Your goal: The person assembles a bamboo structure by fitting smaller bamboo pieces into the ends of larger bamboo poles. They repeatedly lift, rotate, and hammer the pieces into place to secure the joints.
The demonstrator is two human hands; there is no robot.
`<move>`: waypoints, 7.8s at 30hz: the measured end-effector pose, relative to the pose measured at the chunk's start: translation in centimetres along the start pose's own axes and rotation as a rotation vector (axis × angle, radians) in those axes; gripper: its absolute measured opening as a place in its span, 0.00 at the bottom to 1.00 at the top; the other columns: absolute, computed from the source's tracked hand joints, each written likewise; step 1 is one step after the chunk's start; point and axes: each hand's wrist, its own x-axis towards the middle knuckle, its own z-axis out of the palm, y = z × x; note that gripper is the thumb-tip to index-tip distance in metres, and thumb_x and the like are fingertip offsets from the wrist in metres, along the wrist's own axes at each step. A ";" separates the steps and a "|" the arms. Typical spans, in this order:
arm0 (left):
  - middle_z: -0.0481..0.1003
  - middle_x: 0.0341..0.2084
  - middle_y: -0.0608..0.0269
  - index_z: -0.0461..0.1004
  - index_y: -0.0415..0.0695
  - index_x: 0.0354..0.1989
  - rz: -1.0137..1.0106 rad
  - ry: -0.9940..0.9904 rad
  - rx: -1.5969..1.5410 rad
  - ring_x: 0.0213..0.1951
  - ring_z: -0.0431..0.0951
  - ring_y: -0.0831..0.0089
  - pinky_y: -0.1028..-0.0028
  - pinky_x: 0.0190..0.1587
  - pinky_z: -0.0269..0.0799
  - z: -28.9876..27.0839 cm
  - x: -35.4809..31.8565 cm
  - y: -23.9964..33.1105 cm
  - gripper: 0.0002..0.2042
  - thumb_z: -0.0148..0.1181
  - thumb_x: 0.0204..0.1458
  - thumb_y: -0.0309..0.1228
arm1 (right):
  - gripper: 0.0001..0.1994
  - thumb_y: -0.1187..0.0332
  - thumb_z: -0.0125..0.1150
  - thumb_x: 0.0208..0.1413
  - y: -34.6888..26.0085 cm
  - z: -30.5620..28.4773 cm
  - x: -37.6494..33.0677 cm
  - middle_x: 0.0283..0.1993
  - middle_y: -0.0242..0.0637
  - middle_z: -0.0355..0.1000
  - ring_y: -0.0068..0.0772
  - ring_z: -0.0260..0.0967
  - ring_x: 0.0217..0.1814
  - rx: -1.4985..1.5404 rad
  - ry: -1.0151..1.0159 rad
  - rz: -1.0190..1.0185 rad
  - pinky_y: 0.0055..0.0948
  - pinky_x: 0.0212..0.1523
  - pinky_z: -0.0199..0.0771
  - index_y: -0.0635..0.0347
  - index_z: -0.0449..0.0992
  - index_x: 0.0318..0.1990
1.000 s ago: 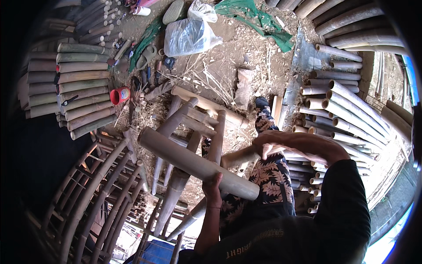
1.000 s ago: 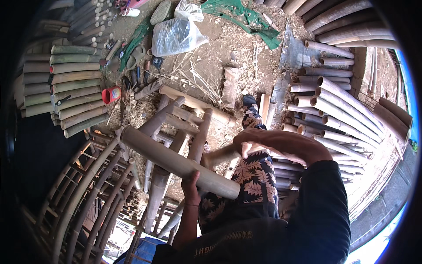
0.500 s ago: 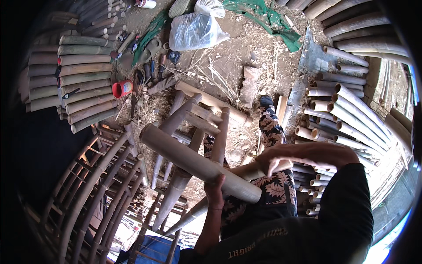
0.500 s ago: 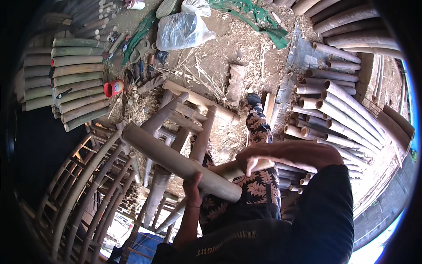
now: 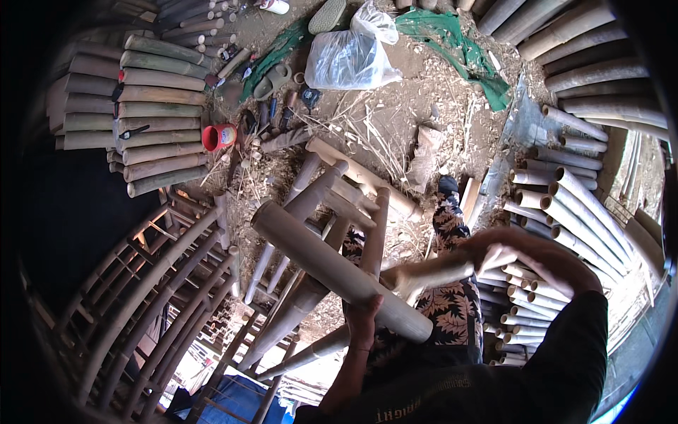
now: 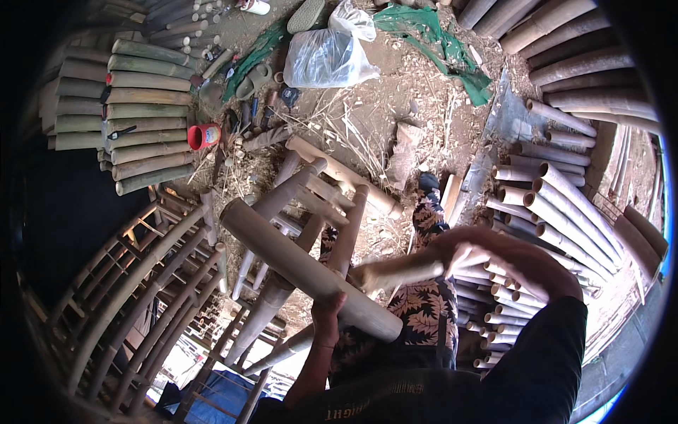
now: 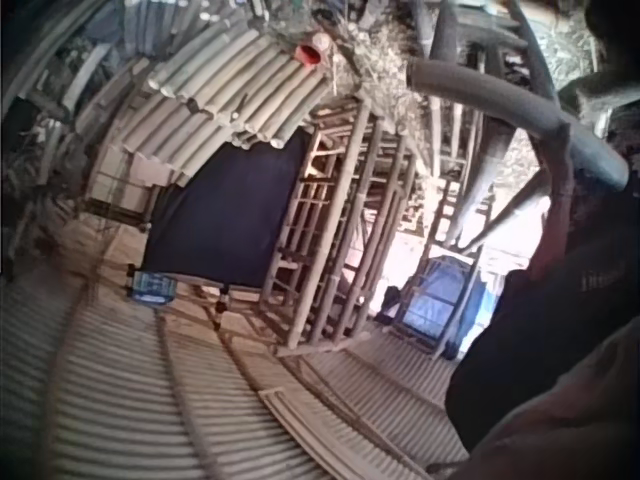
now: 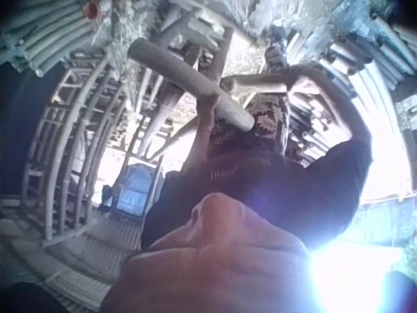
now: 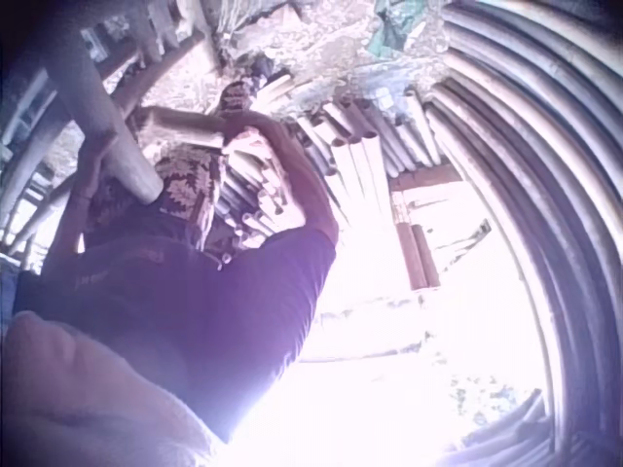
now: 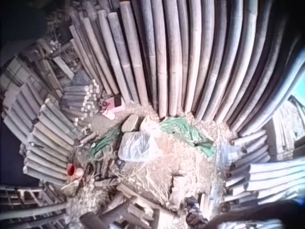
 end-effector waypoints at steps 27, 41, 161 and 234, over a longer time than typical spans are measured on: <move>0.73 0.42 0.53 0.66 0.32 0.52 -0.061 -0.023 -0.082 0.42 0.75 0.65 0.67 0.47 0.72 0.6 0.4 0.4 0.31 0.74 0.41 0.32 | 0.22 0.64 0.58 0.57 -18.9 -25.1 14.1 0.41 0.42 0.72 0.36 0.74 0.35 -0.603 0.947 -0.163 0.33 0.32 0.81 0.52 0.64 0.58; 0.71 0.45 0.49 0.58 0.32 0.56 -0.023 -0.024 -0.177 0.46 0.74 0.66 0.67 0.48 0.73 0.5 -0.2 0.6 0.36 0.74 0.42 0.31 | 0.42 0.62 0.71 0.44 -12.8 -14.7 5.3 0.47 0.54 0.73 0.46 0.74 0.46 0.104 0.727 0.203 0.38 0.46 0.78 0.68 0.56 0.64; 0.78 0.38 0.52 0.71 0.42 0.42 0.523 -0.281 0.749 0.41 0.80 0.57 0.60 0.44 0.77 -6.5 -1.6 -7.2 0.27 0.73 0.33 0.39 | 0.38 0.58 0.73 0.43 -20.6 11.2 -4.2 0.50 0.44 0.72 0.37 0.72 0.50 0.881 0.597 0.241 0.32 0.51 0.74 0.63 0.62 0.60; 0.69 0.49 0.53 0.60 0.47 0.62 0.850 0.259 0.822 0.54 0.69 0.53 0.54 0.56 0.65 -15.4 5.9 -2.5 0.42 0.71 0.31 0.34 | 0.24 0.62 0.68 0.51 -30.7 8.1 -3.4 0.31 0.41 0.75 0.36 0.76 0.25 1.185 0.660 0.187 0.35 0.25 0.82 0.57 0.67 0.53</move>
